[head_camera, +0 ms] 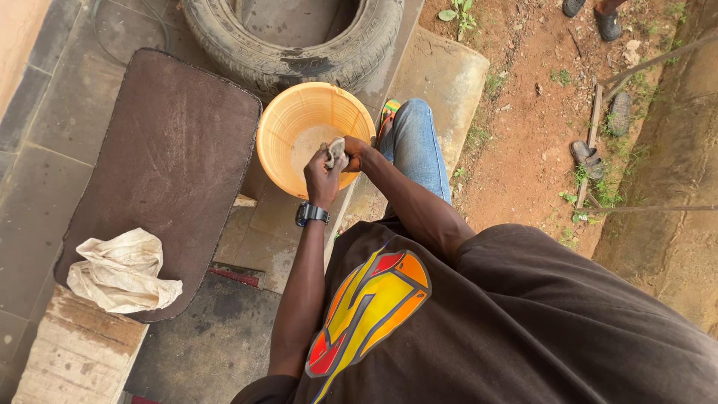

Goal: The person washes several cleaning cloths by hand in a bucket of soapy water, then rinses and wrings them out on a flat surface.

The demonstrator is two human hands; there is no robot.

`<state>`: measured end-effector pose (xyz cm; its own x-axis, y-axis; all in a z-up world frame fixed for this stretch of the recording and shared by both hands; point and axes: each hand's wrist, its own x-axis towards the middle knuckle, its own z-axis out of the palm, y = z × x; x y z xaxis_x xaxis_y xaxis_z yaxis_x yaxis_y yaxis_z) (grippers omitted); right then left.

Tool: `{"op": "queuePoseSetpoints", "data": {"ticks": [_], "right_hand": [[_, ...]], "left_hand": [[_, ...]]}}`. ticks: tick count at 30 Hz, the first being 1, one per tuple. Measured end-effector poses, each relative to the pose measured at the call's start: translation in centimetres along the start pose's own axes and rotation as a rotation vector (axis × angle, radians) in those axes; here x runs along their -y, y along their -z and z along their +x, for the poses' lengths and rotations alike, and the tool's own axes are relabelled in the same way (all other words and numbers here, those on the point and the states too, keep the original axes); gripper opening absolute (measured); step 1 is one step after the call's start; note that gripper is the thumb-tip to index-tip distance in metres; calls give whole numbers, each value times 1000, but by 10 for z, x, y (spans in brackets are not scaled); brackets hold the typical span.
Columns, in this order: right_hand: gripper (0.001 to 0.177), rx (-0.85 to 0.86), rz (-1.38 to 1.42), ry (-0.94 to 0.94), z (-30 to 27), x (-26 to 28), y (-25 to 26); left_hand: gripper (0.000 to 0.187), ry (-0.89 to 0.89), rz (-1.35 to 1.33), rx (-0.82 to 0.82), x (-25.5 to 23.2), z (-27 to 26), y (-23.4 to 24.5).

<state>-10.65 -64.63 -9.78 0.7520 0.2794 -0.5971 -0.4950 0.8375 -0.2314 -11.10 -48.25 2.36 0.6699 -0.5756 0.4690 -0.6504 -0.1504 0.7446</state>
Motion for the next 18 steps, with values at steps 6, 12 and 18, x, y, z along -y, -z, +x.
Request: {"op": "queuePoseSetpoints", "data": {"ticks": [6, 12, 18], "right_hand": [[30, 0, -87, 124, -42, 5, -22], [57, 154, -72, 192, -124, 11, -113], [18, -8, -202, 152, -95, 9, -82]], "left_hand": [[27, 393, -189, 73, 11, 50, 17], [31, 422, -88, 56, 89, 66, -3], [80, 1174, -842, 51, 111, 39, -2]]}}
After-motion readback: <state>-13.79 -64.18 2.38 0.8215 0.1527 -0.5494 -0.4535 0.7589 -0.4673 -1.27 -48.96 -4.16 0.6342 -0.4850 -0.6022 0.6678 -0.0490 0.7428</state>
